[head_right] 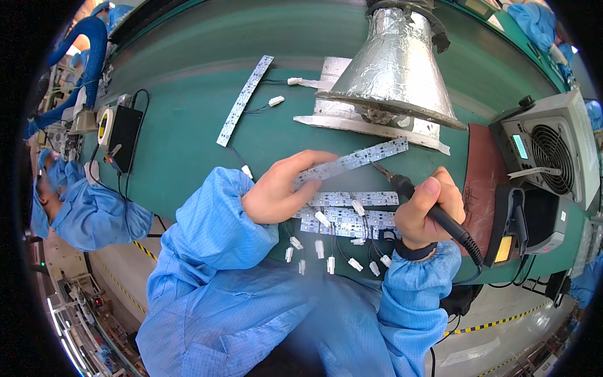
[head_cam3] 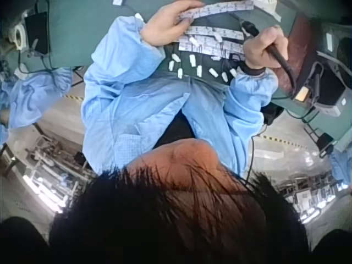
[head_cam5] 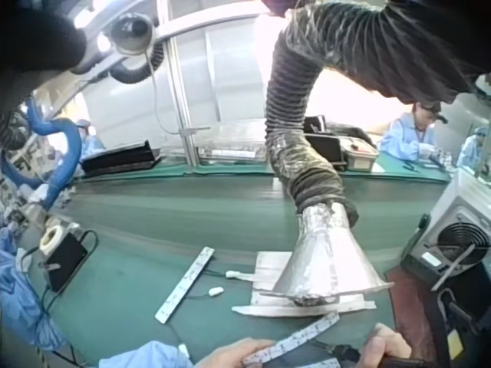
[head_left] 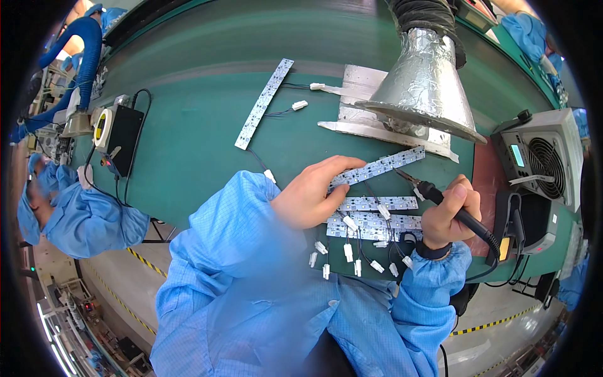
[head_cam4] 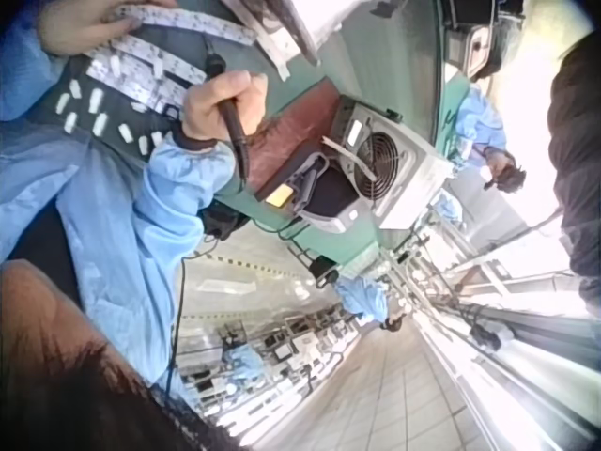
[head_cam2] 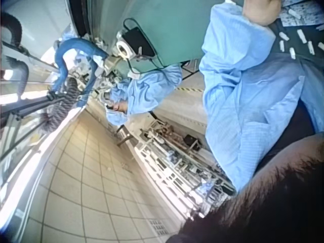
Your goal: Soldering electronic components onto LED strips at a manual assembly station.
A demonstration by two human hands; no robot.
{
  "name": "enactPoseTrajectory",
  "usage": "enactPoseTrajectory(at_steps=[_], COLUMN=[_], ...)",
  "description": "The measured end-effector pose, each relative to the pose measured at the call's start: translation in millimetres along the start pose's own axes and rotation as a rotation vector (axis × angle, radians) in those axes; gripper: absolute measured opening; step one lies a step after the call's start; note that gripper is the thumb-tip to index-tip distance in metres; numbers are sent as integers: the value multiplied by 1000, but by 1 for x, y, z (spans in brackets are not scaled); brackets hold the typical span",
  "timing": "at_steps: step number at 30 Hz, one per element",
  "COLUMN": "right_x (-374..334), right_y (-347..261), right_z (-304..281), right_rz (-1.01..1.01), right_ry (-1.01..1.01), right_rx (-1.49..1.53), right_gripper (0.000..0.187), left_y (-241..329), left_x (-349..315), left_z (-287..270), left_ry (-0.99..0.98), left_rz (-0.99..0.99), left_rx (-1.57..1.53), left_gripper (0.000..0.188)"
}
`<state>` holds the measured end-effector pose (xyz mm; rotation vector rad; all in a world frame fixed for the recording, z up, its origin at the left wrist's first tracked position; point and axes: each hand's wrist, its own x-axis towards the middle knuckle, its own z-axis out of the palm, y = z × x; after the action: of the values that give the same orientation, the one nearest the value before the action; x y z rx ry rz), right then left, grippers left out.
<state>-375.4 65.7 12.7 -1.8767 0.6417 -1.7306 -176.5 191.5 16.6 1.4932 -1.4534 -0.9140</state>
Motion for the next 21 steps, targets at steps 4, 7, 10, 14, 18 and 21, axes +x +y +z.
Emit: enactPoseTrajectory(at_steps=[4,7,10,14,18,21], right_x=[-2,0,-1,1,10,19], right_y=[2,1,2,0,3,10], right_z=[-4,0,-3,-1,-13,-23], right_rz=[-2,-5,-12,-14,34,80], right_ry=[4,-24,-32,-27,176,282], right_rx=[-9,2,1,11,-52,-121], right_gripper=[31,31,31,31,34,35], left_y=[0,0,-2,0,0,0], left_x=[1,0,2,1,1,1], left_z=[3,-1,1,-1,0,1], left_ry=[-2,0,-3,6,-4,1], left_rz=[9,7,26,32,25,32], left_rx=[10,5,3,13,11,10], left_gripper=[39,39,39,39,40,40])
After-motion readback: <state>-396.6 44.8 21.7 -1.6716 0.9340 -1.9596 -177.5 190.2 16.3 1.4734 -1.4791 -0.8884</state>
